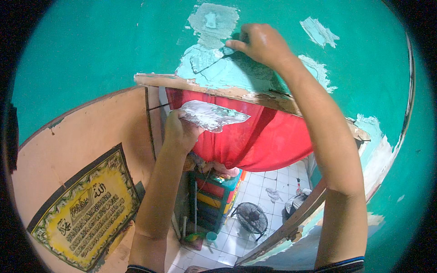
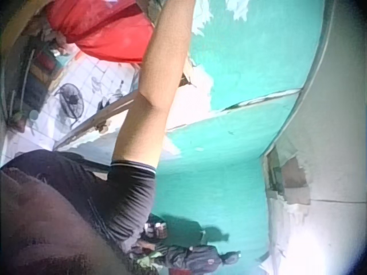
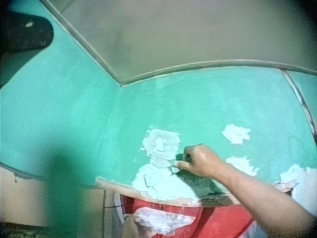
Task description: The person patches a damaged section of a wall by applying putty from a handheld board using a small putty knife.
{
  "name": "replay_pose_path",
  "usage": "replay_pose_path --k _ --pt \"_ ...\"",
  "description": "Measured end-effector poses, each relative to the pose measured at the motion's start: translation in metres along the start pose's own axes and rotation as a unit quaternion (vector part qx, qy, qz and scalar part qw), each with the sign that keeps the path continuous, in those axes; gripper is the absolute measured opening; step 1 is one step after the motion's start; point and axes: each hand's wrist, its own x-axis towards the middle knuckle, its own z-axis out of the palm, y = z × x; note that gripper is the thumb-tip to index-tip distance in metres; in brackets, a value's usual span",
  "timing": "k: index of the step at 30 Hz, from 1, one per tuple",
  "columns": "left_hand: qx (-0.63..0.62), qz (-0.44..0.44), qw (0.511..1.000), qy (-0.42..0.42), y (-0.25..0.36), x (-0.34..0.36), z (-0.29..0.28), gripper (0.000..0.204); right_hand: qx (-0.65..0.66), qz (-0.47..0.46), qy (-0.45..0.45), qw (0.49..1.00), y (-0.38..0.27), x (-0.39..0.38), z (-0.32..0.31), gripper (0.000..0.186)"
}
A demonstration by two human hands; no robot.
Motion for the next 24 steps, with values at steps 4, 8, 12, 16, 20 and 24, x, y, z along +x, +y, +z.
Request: replay_pose_path --k 4,8,12,16,20,24 --pt "-0.005 0.003 1.000 0.021 -0.005 -0.001 0.005 0.046 -0.030 0.023 0.009 0.999 0.010 -0.007 0.002 0.058" --pt "-0.008 -0.015 0.999 -0.034 0.000 0.003 -0.012 0.045 -0.051 0.040 0.022 0.998 0.045 -0.018 -0.020 0.058" --pt "-0.006 -0.004 1.000 -0.002 -0.003 0.003 -0.005 0.046 -0.046 0.042 0.016 0.998 0.045 -0.030 -0.055 0.059" --pt "0.008 -0.003 1.000 -0.001 -0.004 0.004 -0.004 0.047 -0.008 0.018 0.002 1.000 0.020 -0.042 -0.030 0.056" --pt "0.006 -0.005 1.000 -0.002 -0.004 -0.001 0.001 0.046 -0.032 0.035 -0.010 0.999 0.014 -0.053 -0.020 0.055" --pt "0.002 0.002 1.000 0.001 -0.002 -0.001 -0.003 0.046 -0.052 0.049 0.013 0.997 0.042 -0.069 -0.040 0.054"
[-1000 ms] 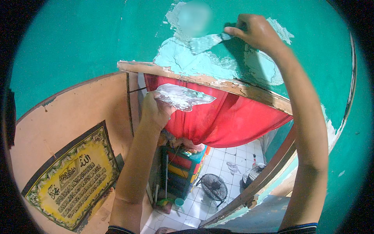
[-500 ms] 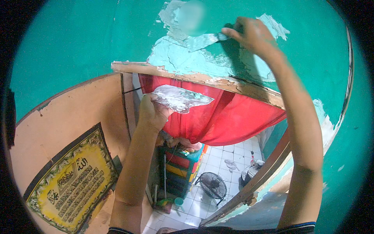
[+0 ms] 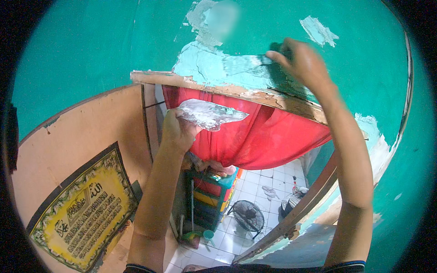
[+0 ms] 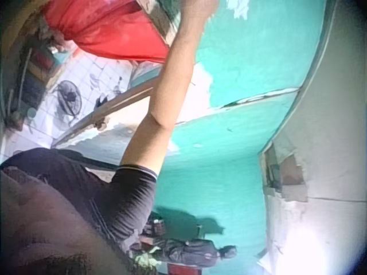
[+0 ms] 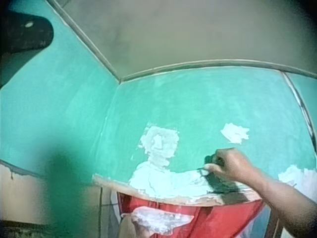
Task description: The person patches a damaged section of a wall by applying putty from a handheld board using a small putty knife.
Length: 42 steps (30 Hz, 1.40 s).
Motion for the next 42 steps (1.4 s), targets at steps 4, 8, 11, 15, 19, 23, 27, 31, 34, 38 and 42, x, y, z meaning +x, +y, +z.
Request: replay_pose_path --k 4,8,11,15,19,23,27,31,34,38,42 --pt "-0.007 -0.018 1.000 0.020 -0.002 -0.002 0.004 0.047 0.010 0.066 -0.011 0.998 0.005 -0.012 -0.029 0.051" --pt "-0.023 -0.015 1.000 0.008 0.004 0.000 -0.009 0.048 0.144 0.117 0.010 0.983 -0.018 -0.031 -0.011 0.047" --pt "-0.035 -0.019 0.999 -0.003 0.003 0.002 -0.017 0.048 0.286 0.148 -0.008 0.947 -0.035 -0.055 0.026 0.040" --pt "-0.032 -0.012 0.999 -0.009 0.010 0.001 -0.036 0.047 0.351 0.191 0.017 0.917 -0.078 -0.095 0.083 0.034" --pt "-0.036 -0.006 0.999 -0.023 0.015 -0.004 -0.054 0.046 0.380 0.184 0.082 0.903 -0.128 -0.117 0.113 0.026" --pt "0.006 0.018 1.000 0.018 0.015 -0.021 -0.059 0.044 0.393 0.215 0.092 0.889 -0.152 -0.120 0.132 0.023" --pt "0.017 0.016 1.000 -0.016 0.025 -0.022 -0.097 0.041 0.400 0.222 0.097 0.884 -0.166 -0.113 0.153 0.023" --pt "0.040 0.004 0.999 0.020 0.024 -0.028 -0.106 0.041 0.377 0.241 0.089 0.890 -0.164 -0.116 0.154 0.023" --pt "0.034 0.009 0.999 0.023 0.021 -0.032 -0.111 0.040 0.366 0.243 0.102 0.893 -0.164 -0.124 0.155 0.022" --pt "0.061 -0.004 0.998 0.004 0.016 -0.037 -0.115 0.038 0.364 0.252 0.105 0.890 -0.161 -0.135 0.144 0.020" --pt "0.067 -0.002 0.998 -0.018 0.010 -0.033 -0.131 0.037 0.353 0.254 0.106 0.894 -0.149 -0.148 0.137 0.020"
